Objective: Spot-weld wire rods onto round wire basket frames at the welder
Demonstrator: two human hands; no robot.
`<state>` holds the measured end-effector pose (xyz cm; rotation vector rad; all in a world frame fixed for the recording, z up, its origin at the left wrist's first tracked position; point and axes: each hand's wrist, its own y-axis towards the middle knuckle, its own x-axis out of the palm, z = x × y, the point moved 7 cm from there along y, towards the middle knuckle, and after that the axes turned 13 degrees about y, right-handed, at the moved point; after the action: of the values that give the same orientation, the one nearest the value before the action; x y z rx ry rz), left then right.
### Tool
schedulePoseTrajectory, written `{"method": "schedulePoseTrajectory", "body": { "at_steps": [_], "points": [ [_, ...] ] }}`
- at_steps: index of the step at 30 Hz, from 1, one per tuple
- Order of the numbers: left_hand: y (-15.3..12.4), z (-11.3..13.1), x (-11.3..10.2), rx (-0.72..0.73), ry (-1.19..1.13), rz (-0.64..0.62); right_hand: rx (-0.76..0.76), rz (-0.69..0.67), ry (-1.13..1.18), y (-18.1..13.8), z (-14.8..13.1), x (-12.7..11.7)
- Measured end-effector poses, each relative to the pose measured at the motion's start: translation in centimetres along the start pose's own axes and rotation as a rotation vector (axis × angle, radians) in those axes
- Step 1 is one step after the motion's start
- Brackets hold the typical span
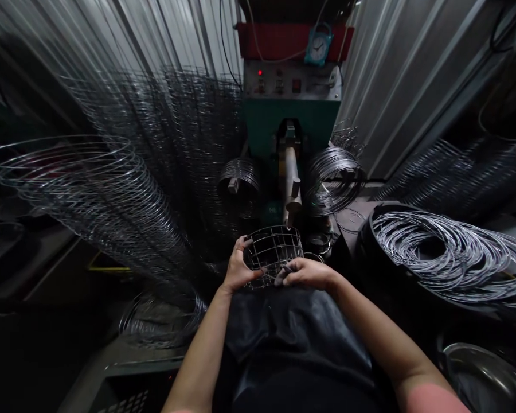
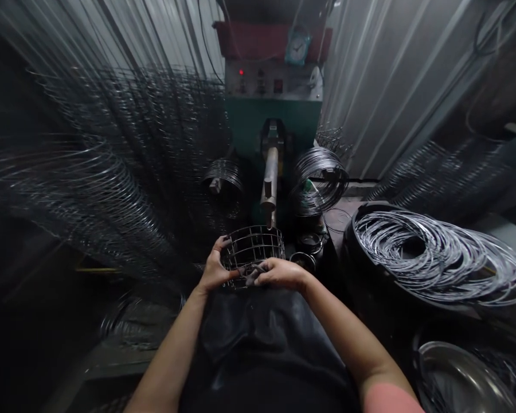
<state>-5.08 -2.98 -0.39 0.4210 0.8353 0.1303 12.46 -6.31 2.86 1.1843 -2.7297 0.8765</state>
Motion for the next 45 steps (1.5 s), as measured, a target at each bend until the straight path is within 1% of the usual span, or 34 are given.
{"method": "schedulePoseTrajectory", "body": {
  "at_steps": [2, 4, 5, 7, 9, 10, 11, 12, 15, 18, 23, 28, 33, 36, 38, 42, 45],
  "points": [
    [0.1, 0.8, 0.5, 0.036, 0.062, -0.027, 0.013, 0.0, -0.028, -0.8, 0.3, -0.2],
    [0.3, 2.3, 1.2, 0.105, 0.158, -0.078, -0.031, 0.073, -0.112, -0.9, 0.1, -1.1],
    [0.4, 3.2, 1.6, 0.142, 0.208, -0.11, -0.076, 0.148, -0.202, -0.7, -0.1, -1.8],
    [0.7, 4.9, 2.3, 0.192, 0.291, -0.164, -0.164, 0.341, -0.476, -0.3, -0.6, -3.2],
    [1.1, 6.1, 2.6, 0.197, 0.341, -0.189, -0.244, 0.525, -0.768, 0.0, -0.9, -4.1],
    [1.3, 6.5, 2.7, 0.192, 0.354, -0.193, -0.279, 0.575, -0.87, 0.1, -0.9, -4.2],
    [1.5, 6.7, 2.7, 0.185, 0.362, -0.195, -0.317, 0.587, -0.929, 0.2, -0.7, -4.2],
    [1.6, 6.9, 2.7, 0.178, 0.364, -0.199, -0.36, 0.565, -0.951, 0.2, -0.5, -4.2],
    [2.0, 6.9, 3.0, 0.167, 0.358, -0.227, -0.483, 0.443, -0.948, -0.5, 0.1, -3.8],
    [2.3, 6.8, 3.5, 0.155, 0.35, -0.267, -0.527, 0.387, -0.973, -1.2, 0.3, -3.9],
    [2.8, 6.7, 4.2, 0.143, 0.319, -0.31, -0.545, 0.422, -0.95, -0.9, 0.6, -4.6],
    [3.6, 6.4, 4.2, 0.167, 0.26, -0.291, -0.609, 0.442, -0.962, -0.2, 0.6, -5.1],
    [5.2, 5.3, 4.4, 0.134, 0.24, -0.268, -0.628, 0.46, -0.982, 0.5, -1.0, -5.8],
    [6.3, 4.7, 4.7, 0.11, 0.227, -0.279, -0.625, 0.472, -0.99, 1.0, -2.3, -6.2],
    [6.6, 4.6, 4.9, 0.117, 0.221, -0.289, -0.625, 0.484, -0.989, 1.2, -2.6, -6.3],
    [6.6, 4.6, 5.1, 0.127, 0.234, -0.275, -0.607, 0.557, -1.001, 1.1, -1.9, -6.5],
    [6.9, 4.6, 5.1, 0.106, 0.273, -0.242, -0.573, 0.62, -1.0, 1.4, -1.6, -7.1]
  ]
}}
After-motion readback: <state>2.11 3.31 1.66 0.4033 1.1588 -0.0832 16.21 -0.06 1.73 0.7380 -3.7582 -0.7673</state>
